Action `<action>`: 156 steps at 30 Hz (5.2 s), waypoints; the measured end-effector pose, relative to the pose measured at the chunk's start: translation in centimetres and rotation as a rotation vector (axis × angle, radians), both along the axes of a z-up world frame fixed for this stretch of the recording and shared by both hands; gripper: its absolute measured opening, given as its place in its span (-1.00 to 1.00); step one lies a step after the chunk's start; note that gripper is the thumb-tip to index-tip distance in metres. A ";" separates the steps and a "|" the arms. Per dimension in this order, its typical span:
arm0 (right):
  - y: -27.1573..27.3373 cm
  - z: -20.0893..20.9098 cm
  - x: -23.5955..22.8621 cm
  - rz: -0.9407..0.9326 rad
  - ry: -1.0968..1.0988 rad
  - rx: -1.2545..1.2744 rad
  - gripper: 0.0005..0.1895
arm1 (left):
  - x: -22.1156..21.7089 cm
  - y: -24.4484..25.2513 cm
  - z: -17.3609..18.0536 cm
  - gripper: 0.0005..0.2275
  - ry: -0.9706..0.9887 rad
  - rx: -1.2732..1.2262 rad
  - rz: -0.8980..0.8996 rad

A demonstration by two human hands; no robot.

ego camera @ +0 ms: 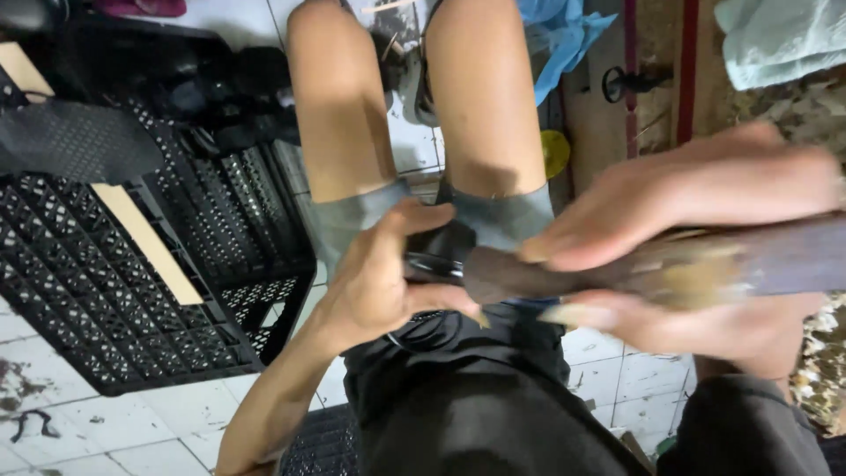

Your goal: Assembling sandals by aligning soles with uppers and using a hammer to secure the components.

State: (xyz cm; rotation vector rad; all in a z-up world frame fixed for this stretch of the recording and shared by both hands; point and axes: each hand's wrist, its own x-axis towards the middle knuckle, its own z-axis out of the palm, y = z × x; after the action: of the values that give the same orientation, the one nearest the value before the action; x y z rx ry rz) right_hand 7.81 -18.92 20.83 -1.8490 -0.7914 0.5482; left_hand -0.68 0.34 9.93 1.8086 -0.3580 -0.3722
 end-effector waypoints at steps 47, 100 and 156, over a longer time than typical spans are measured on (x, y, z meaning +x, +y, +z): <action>-3.7 -4.4 -1.5 -0.065 0.577 0.156 -0.92 | 2.7 -1.5 0.1 -0.77 0.279 -0.441 0.122; -2.7 -13.1 -5.0 -0.336 0.027 0.090 -0.91 | 3.9 -0.4 -8.2 -0.17 0.754 -0.395 0.061; -1.5 -12.0 -8.9 -0.375 0.002 0.196 -0.88 | 0.4 0.0 -7.8 0.10 0.682 -0.599 -0.082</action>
State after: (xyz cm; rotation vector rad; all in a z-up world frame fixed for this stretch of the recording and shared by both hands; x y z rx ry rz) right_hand -1.08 -20.40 8.88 -1.7557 -0.4613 0.2236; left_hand -0.33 0.37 2.16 1.0056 -0.0448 -0.8117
